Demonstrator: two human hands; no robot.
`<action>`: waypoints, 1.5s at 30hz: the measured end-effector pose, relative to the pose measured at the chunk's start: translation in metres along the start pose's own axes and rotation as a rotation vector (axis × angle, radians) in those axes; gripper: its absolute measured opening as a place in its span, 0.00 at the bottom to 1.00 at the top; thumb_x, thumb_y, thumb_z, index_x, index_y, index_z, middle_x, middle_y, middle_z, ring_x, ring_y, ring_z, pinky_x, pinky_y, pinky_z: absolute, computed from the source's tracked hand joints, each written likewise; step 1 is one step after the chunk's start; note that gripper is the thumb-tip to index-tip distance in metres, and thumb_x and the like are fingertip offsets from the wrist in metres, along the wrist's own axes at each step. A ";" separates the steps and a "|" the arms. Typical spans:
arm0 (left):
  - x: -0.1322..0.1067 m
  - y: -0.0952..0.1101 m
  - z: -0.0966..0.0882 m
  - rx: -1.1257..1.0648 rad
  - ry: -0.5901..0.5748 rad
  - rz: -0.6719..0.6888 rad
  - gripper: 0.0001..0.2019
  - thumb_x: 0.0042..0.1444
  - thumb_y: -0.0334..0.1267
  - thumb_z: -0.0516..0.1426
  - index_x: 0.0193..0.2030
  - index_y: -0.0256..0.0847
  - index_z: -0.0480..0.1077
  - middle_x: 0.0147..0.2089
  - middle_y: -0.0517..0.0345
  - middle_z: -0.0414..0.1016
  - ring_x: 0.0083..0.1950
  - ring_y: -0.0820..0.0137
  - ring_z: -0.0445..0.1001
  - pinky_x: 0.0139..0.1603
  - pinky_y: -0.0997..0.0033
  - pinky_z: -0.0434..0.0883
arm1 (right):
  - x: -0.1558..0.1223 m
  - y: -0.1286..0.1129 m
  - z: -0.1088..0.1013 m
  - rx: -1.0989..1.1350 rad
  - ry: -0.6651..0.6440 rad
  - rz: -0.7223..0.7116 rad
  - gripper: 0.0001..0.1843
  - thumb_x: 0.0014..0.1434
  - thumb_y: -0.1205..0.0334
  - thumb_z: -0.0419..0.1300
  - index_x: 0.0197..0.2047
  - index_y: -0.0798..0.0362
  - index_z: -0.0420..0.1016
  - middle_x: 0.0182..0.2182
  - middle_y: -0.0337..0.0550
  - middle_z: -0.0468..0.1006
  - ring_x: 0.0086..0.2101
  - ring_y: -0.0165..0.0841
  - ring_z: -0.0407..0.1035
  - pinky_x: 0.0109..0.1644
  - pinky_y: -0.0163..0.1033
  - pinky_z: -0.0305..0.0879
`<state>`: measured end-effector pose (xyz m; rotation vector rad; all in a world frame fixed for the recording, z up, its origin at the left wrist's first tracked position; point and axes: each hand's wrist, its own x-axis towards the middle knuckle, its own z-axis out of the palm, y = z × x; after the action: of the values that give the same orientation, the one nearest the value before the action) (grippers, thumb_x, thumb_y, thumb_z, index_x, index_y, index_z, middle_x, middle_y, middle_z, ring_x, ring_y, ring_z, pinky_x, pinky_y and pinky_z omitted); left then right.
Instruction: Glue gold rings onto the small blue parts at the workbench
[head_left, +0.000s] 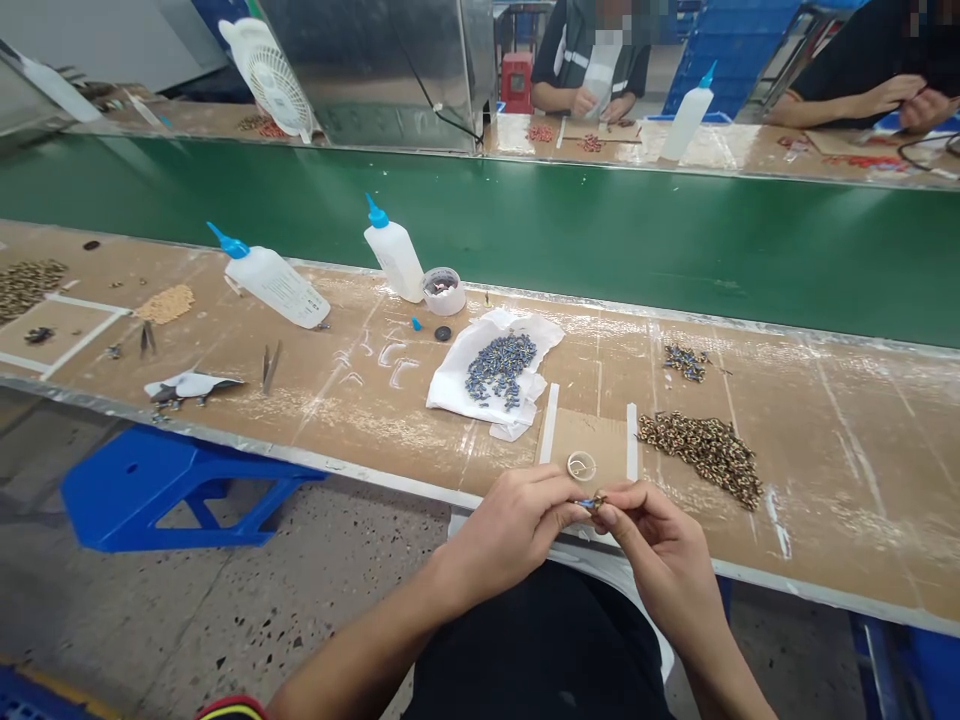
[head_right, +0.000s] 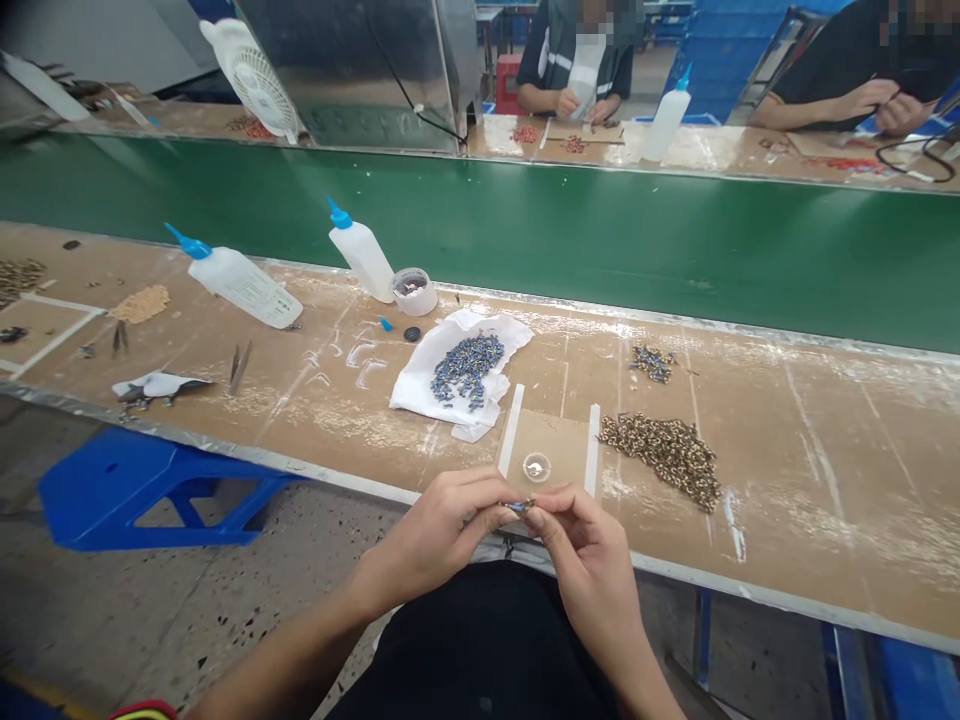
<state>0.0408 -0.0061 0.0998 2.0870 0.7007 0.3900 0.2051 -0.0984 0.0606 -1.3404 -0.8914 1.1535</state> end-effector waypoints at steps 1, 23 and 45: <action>0.000 0.000 0.000 0.005 -0.011 0.003 0.10 0.67 0.31 0.50 0.39 0.36 0.72 0.36 0.57 0.72 0.38 0.72 0.70 0.40 0.74 0.65 | -0.001 -0.001 0.001 0.005 0.001 -0.002 0.05 0.62 0.59 0.63 0.36 0.50 0.74 0.31 0.38 0.74 0.32 0.28 0.69 0.37 0.31 0.68; 0.006 -0.005 0.006 0.257 0.128 0.359 0.13 0.62 0.24 0.45 0.27 0.39 0.60 0.24 0.60 0.61 0.25 0.73 0.58 0.27 0.74 0.55 | 0.002 -0.014 -0.004 -0.105 -0.130 -0.152 0.08 0.65 0.61 0.57 0.34 0.51 0.72 0.28 0.39 0.73 0.29 0.30 0.71 0.32 0.31 0.69; -0.001 -0.009 -0.015 0.561 0.135 0.434 0.12 0.68 0.29 0.43 0.38 0.37 0.66 0.30 0.56 0.69 0.30 0.70 0.66 0.31 0.72 0.62 | 0.018 -0.027 0.003 -0.441 -0.225 -0.597 0.09 0.64 0.74 0.54 0.38 0.49 0.69 0.30 0.40 0.75 0.30 0.31 0.71 0.35 0.33 0.66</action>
<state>0.0296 0.0073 0.1011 2.7791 0.4582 0.6328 0.2091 -0.0770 0.0855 -1.1652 -1.6496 0.6623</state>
